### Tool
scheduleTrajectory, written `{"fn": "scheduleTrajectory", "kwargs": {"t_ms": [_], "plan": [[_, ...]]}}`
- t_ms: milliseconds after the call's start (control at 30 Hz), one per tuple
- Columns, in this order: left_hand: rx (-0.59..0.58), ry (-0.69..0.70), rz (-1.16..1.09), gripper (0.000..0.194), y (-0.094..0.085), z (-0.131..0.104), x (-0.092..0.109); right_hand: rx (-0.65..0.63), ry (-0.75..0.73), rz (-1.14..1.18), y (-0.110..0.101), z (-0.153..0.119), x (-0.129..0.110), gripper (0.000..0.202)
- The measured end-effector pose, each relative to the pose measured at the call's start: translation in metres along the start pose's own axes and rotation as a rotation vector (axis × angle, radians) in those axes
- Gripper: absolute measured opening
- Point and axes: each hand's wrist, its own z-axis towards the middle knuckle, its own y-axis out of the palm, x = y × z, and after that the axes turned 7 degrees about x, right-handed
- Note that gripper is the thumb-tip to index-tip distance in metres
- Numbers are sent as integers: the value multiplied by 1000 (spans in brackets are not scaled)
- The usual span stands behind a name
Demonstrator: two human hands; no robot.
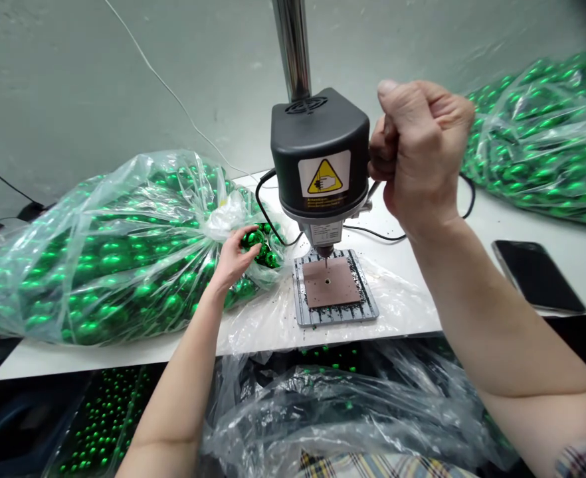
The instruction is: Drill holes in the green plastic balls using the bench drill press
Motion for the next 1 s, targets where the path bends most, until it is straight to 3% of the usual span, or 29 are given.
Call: {"fn": "scheduleTrajectory", "kwargs": {"t_ms": [100,167,300,400,567,700,1000], "plan": [[60,-166,-420,50,-9,-32,20,17,15,7,1,-2,-4,50],[24,-309,-656,50,-6,-49,34,11,22,11,1,-3,-5,46],[-191,-599,-928,54,15,-70,55,21,36,19,2,-1,-5,48],[-222,-687,-970,59,38,-76,57,5,41,40,2,0,-5,53],[-108,-527,-750,69,76,-81,44,-45,33,15,0,3,-2,57],[-120,-372,-569,70,98,-83,31,-76,14,-2,-2,7,4,57],[-172,-97,-346,55,112,-87,24,-50,14,-19,1,4,-1,57]]}}
